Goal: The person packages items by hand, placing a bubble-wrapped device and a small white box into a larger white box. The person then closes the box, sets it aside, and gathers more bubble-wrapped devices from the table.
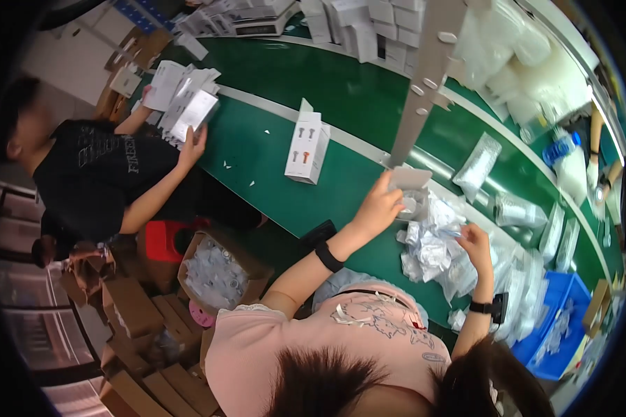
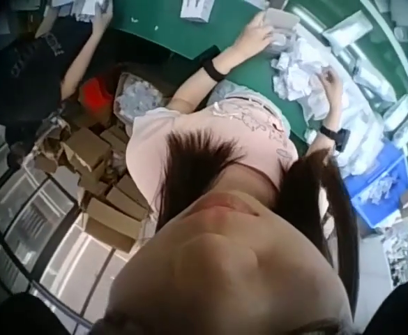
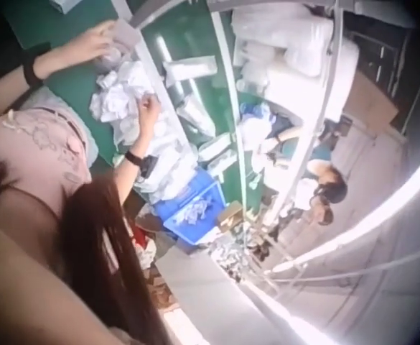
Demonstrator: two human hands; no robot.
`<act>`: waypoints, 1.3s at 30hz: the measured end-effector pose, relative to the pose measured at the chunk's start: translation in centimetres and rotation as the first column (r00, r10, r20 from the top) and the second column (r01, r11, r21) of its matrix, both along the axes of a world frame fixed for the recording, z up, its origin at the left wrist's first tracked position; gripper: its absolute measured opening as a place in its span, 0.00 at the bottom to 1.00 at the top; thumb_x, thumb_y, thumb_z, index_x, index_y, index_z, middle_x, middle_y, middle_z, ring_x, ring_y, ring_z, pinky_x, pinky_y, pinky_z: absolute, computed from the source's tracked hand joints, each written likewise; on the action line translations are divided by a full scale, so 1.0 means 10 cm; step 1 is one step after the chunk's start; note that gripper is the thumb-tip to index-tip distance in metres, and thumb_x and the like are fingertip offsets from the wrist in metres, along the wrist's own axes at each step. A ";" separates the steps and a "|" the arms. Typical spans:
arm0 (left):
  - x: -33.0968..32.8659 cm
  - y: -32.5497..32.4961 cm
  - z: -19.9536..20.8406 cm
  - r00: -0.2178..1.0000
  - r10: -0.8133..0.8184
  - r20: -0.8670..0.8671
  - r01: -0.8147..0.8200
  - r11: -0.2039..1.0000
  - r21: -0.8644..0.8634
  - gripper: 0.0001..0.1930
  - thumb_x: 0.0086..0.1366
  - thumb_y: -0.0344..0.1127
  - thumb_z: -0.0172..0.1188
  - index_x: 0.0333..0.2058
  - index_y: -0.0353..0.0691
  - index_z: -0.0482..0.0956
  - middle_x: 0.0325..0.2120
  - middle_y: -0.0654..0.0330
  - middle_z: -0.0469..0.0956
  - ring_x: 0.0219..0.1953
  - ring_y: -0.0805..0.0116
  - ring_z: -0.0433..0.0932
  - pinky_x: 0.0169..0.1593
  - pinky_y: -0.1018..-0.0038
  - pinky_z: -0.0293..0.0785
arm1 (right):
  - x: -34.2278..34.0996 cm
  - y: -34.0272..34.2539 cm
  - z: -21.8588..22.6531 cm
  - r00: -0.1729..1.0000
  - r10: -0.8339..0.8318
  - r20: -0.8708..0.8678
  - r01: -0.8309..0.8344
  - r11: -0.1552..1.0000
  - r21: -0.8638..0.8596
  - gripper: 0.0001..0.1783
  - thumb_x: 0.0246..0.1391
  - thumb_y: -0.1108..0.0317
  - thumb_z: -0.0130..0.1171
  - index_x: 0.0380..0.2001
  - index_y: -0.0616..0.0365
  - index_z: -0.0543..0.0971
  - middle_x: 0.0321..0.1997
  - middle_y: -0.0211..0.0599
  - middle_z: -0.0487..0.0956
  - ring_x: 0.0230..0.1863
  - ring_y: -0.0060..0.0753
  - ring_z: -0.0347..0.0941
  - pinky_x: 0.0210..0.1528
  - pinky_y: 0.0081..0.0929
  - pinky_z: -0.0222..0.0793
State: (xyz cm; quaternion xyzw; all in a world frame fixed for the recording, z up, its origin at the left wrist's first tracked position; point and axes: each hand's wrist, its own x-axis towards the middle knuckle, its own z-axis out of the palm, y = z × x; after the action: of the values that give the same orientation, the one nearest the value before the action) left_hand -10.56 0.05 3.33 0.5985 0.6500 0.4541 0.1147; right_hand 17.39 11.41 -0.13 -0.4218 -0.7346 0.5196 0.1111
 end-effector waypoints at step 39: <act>0.05 -0.01 0.34 0.954 0.145 0.261 -0.134 0.989 -0.061 0.09 0.40 0.28 0.65 0.18 0.34 0.73 0.19 0.60 0.71 0.20 0.69 0.69 0.25 0.77 0.64 | -1.06 0.63 0.83 0.991 -0.085 -0.106 0.136 0.603 0.786 0.15 0.40 0.68 0.56 0.36 0.55 0.72 0.46 0.45 0.68 0.50 0.51 0.59 0.44 0.42 0.62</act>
State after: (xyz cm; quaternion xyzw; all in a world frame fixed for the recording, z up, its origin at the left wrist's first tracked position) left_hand -10.09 -0.02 6.76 0.4825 0.6788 0.5231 0.1810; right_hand 6.77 17.70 8.20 -0.3589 -0.8573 0.1463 0.3387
